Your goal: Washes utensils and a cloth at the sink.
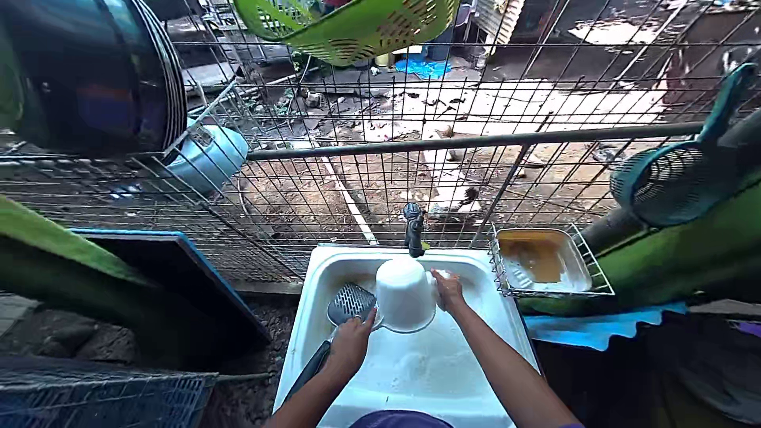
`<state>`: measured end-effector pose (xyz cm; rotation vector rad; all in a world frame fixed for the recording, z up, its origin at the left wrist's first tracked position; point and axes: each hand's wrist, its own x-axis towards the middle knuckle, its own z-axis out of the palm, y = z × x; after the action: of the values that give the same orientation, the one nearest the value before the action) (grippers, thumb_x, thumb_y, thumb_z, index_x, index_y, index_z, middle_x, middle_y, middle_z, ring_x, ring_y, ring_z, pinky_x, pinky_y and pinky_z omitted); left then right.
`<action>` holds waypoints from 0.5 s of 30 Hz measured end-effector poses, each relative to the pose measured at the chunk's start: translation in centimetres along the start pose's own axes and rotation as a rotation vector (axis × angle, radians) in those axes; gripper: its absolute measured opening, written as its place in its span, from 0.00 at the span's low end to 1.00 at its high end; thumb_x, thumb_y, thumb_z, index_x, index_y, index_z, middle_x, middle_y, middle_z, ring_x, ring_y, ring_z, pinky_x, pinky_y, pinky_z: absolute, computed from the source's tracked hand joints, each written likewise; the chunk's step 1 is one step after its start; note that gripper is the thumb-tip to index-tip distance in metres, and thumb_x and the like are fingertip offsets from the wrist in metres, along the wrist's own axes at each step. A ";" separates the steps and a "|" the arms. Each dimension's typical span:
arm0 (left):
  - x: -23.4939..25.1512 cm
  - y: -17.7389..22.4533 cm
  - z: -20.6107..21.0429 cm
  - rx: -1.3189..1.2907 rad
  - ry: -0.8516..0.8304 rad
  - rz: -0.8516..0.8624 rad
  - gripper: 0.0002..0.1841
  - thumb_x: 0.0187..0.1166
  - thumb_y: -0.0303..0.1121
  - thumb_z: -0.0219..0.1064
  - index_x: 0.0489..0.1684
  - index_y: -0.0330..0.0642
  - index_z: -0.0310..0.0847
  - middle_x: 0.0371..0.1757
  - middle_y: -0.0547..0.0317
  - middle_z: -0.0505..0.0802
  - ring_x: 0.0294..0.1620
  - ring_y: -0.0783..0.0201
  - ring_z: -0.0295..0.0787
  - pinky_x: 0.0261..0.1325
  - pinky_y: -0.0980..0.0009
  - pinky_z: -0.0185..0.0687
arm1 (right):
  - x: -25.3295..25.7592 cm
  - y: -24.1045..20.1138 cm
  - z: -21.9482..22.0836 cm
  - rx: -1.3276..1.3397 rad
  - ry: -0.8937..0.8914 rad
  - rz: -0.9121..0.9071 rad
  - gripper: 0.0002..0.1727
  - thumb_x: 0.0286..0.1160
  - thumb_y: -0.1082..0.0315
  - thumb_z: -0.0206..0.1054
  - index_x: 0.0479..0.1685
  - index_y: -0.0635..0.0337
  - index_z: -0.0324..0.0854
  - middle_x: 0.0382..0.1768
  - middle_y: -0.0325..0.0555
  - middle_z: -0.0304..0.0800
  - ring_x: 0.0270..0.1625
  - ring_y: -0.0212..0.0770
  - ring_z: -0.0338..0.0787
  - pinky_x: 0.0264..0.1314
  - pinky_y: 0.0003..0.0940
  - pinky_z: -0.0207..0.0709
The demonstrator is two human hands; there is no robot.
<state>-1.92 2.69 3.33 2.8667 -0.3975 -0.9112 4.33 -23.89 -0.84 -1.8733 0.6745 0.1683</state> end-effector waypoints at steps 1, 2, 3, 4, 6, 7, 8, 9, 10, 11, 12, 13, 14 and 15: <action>-0.1 -0.8 0.0 -0.008 0.023 -0.016 0.36 0.88 0.22 0.50 0.95 0.65 0.54 0.73 0.29 0.82 0.71 0.31 0.81 0.69 0.37 0.75 | -0.2 -0.3 0.1 -0.050 0.017 0.026 0.24 0.88 0.56 0.64 0.63 0.72 0.85 0.67 0.70 0.85 0.75 0.61 0.81 0.82 0.56 0.67; -0.2 -1.7 -0.1 -0.015 0.051 -0.033 0.36 0.87 0.21 0.51 0.94 0.66 0.55 0.73 0.28 0.82 0.70 0.30 0.81 0.69 0.37 0.76 | -0.4 -0.8 0.3 -0.090 0.012 0.044 0.24 0.88 0.56 0.63 0.63 0.73 0.84 0.67 0.71 0.84 0.76 0.63 0.80 0.82 0.57 0.67; -0.2 -2.8 -0.2 -0.016 0.083 -0.053 0.36 0.86 0.22 0.53 0.94 0.68 0.57 0.73 0.28 0.82 0.69 0.30 0.82 0.68 0.36 0.77 | -0.5 -1.3 0.5 -0.126 -0.016 0.057 0.24 0.89 0.58 0.61 0.65 0.74 0.83 0.69 0.71 0.83 0.78 0.63 0.79 0.84 0.56 0.66; -0.2 -3.9 -0.4 -0.026 0.110 -0.082 0.36 0.86 0.24 0.56 0.93 0.69 0.58 0.73 0.28 0.81 0.69 0.29 0.82 0.67 0.36 0.76 | -0.5 -1.7 0.9 -0.122 -0.036 0.062 0.23 0.90 0.60 0.61 0.65 0.75 0.82 0.69 0.72 0.83 0.78 0.63 0.79 0.84 0.55 0.66; -0.1 -6.4 -1.2 -0.058 0.170 -0.147 0.34 0.86 0.31 0.61 0.92 0.70 0.60 0.73 0.28 0.82 0.69 0.29 0.82 0.68 0.34 0.75 | -0.5 -2.7 2.0 0.096 -0.053 0.113 0.20 0.89 0.64 0.60 0.64 0.75 0.82 0.64 0.69 0.86 0.69 0.58 0.84 0.75 0.52 0.73; 0.2 -7.7 -1.6 -0.083 0.203 -0.177 0.33 0.86 0.35 0.63 0.92 0.69 0.61 0.72 0.27 0.82 0.69 0.28 0.82 0.68 0.33 0.75 | -0.6 -3.3 2.7 0.270 -0.075 0.165 0.20 0.90 0.63 0.60 0.65 0.73 0.80 0.59 0.65 0.86 0.61 0.54 0.85 0.66 0.50 0.77; 0.4 -9.1 -2.1 -0.117 0.239 -0.207 0.33 0.85 0.39 0.66 0.92 0.67 0.62 0.71 0.26 0.83 0.69 0.26 0.81 0.68 0.31 0.73 | -0.8 -4.2 3.2 0.424 -0.120 0.225 0.20 0.90 0.62 0.58 0.68 0.70 0.77 0.57 0.62 0.85 0.56 0.52 0.85 0.59 0.51 0.79; 0.8 -10.3 -2.6 -0.140 0.261 -0.243 0.34 0.85 0.42 0.67 0.92 0.67 0.61 0.70 0.26 0.83 0.70 0.26 0.80 0.69 0.31 0.73 | -1.0 -5.0 3.4 0.536 -0.194 0.283 0.21 0.92 0.59 0.55 0.73 0.65 0.74 0.59 0.61 0.83 0.56 0.53 0.84 0.56 0.53 0.79; 1.3 -11.3 -3.0 -0.159 0.268 -0.282 0.35 0.85 0.45 0.67 0.93 0.67 0.59 0.70 0.26 0.84 0.72 0.27 0.79 0.70 0.32 0.72 | -1.0 -5.6 3.8 0.602 -0.250 0.314 0.21 0.93 0.58 0.51 0.74 0.61 0.72 0.57 0.59 0.82 0.53 0.52 0.84 0.52 0.54 0.79; 1.9 -12.2 -3.4 -0.176 0.269 -0.320 0.35 0.85 0.47 0.66 0.93 0.67 0.58 0.71 0.27 0.84 0.73 0.29 0.78 0.71 0.32 0.71 | -0.9 -6.1 4.3 0.653 -0.285 0.327 0.20 0.94 0.58 0.48 0.73 0.59 0.72 0.55 0.57 0.83 0.51 0.52 0.85 0.48 0.54 0.81; 2.6 -13.0 -3.5 -0.195 0.268 -0.360 0.35 0.86 0.49 0.64 0.94 0.68 0.57 0.72 0.29 0.83 0.75 0.30 0.78 0.71 0.33 0.71 | -0.6 -6.4 4.7 0.699 -0.303 0.326 0.20 0.94 0.59 0.46 0.73 0.58 0.72 0.55 0.58 0.83 0.51 0.53 0.85 0.47 0.55 0.81; 3.4 -13.6 -3.4 -0.211 0.268 -0.398 0.34 0.87 0.51 0.62 0.94 0.68 0.55 0.73 0.29 0.82 0.76 0.31 0.77 0.72 0.34 0.71 | -0.4 -6.7 5.0 0.744 -0.322 0.317 0.21 0.95 0.58 0.44 0.75 0.58 0.71 0.56 0.59 0.83 0.52 0.55 0.86 0.47 0.56 0.82; 4.3 -14.2 -3.2 -0.232 0.271 -0.426 0.34 0.88 0.52 0.60 0.95 0.68 0.54 0.76 0.29 0.80 0.78 0.31 0.75 0.73 0.34 0.70 | -0.2 -6.9 5.2 0.788 -0.334 0.299 0.22 0.95 0.58 0.42 0.75 0.58 0.70 0.56 0.59 0.83 0.51 0.55 0.87 0.47 0.57 0.83; 5.0 -14.6 -2.7 -0.251 0.278 -0.440 0.33 0.89 0.51 0.58 0.95 0.67 0.53 0.77 0.27 0.78 0.79 0.30 0.74 0.73 0.34 0.70 | 0.0 -7.0 5.3 0.833 -0.340 0.280 0.22 0.96 0.57 0.41 0.74 0.59 0.70 0.55 0.60 0.84 0.50 0.56 0.87 0.46 0.57 0.83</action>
<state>6.73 15.38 0.18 2.8246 0.3608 -0.5428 9.02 -17.37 2.72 -0.9225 0.6331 0.3200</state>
